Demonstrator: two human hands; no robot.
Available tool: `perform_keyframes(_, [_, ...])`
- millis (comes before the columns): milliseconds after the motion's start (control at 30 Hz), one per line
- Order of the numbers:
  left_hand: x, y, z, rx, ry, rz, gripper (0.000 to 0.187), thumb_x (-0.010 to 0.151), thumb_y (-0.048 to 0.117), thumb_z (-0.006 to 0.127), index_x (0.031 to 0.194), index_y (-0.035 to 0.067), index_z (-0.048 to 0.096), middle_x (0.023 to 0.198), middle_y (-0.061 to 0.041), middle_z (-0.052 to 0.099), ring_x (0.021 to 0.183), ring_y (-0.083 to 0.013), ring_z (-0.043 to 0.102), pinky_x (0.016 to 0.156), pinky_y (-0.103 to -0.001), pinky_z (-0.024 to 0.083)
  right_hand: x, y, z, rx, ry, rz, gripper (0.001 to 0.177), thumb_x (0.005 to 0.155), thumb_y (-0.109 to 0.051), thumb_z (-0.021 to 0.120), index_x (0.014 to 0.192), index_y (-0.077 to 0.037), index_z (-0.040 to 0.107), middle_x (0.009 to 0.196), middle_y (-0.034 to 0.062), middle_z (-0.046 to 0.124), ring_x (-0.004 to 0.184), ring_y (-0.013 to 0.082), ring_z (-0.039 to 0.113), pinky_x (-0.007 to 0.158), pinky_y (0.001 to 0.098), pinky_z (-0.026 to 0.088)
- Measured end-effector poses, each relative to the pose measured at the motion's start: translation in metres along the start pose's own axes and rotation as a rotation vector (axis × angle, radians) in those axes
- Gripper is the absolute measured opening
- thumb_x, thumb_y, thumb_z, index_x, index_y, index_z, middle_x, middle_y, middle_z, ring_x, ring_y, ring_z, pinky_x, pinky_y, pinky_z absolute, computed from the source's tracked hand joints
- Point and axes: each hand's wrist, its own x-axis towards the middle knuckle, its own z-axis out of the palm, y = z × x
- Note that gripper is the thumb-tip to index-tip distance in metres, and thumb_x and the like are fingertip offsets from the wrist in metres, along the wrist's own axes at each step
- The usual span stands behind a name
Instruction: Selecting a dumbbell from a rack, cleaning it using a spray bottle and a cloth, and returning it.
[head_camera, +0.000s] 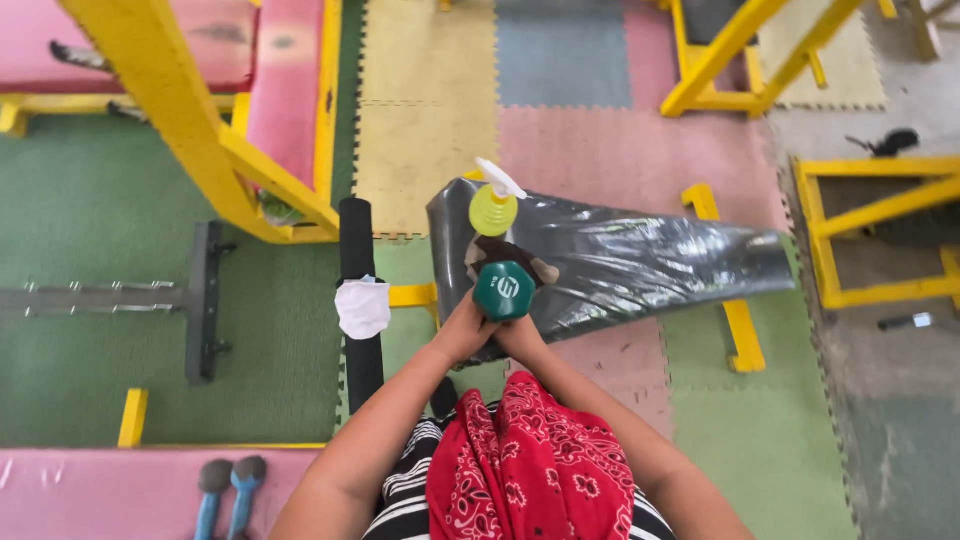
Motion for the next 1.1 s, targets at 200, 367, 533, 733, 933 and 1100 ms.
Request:
perform_keyframes(200, [0.011,0.005,0.006,0.044,-0.029,0.181,0.061,0.091,0.014,0.067,0.146,0.002,0.045,0.146,-0.024,0.05,0.138,-0.0434,0.046,0.117,-0.048,0.036,-0.014,0.044,0.006,-0.061,0.147,-0.023,0.046,0.094,-0.006,0.067,0.139,-0.005,0.057,0.14,0.0158,0.062,0.132,0.0276,0.058,0.112,0.0422,0.045])
perform_keyframes(367, [0.019,0.007,0.002,-0.011,-0.109,0.155,0.06,0.088,0.013,0.069,0.143,0.003,0.045,0.144,-0.023,0.051,0.137,-0.044,0.046,0.116,-0.048,0.037,-0.019,0.028,0.011,-0.001,0.257,0.054,0.049,0.094,-0.003,0.061,0.142,-0.003,0.052,0.144,0.0188,0.058,0.136,0.0288,0.054,0.114,0.0422,0.042])
perform_keyframes(533, [0.023,0.011,-0.006,0.009,-0.14,0.21,0.06,0.09,0.013,0.07,0.143,0.002,0.044,0.143,-0.025,0.05,0.135,-0.0453,0.046,0.114,-0.048,0.037,-0.021,0.022,0.022,0.054,0.319,0.02,0.049,0.092,0.0,0.06,0.141,-0.002,0.053,0.141,0.0205,0.06,0.135,0.0304,0.054,0.114,0.0409,0.041])
perform_keyframes(733, [0.02,0.037,-0.019,-0.057,-0.325,0.26,0.054,0.092,0.019,0.067,0.139,0.001,0.048,0.136,-0.026,0.056,0.128,-0.0454,0.054,0.106,-0.047,0.044,-0.046,0.02,0.045,0.118,0.503,0.131,0.039,0.087,0.001,0.059,0.126,0.001,0.06,0.121,0.0177,0.068,0.113,0.0239,0.061,0.098,0.0381,0.05])
perform_keyframes(933, [0.017,0.053,0.009,0.1,-0.557,0.187,0.042,0.099,0.033,0.06,0.128,0.002,0.057,0.122,-0.027,0.067,0.114,-0.0466,0.061,0.093,-0.05,0.051,-0.089,0.031,0.054,0.146,0.662,0.44,0.02,0.094,-0.006,0.059,0.109,0.006,0.063,0.093,0.0185,0.065,0.085,0.0194,0.056,0.071,0.0405,0.05])
perform_keyframes(1100, [0.007,0.06,0.06,0.116,-0.745,0.118,0.04,0.099,0.033,0.059,0.122,0.0,0.056,0.107,-0.027,0.07,0.103,-0.0469,0.066,0.087,-0.052,0.052,-0.126,-0.01,0.042,0.334,0.857,0.4,0.024,0.096,-0.013,0.053,0.114,0.001,0.062,0.101,0.0084,0.071,0.09,0.0142,0.063,0.077,0.0332,0.054])
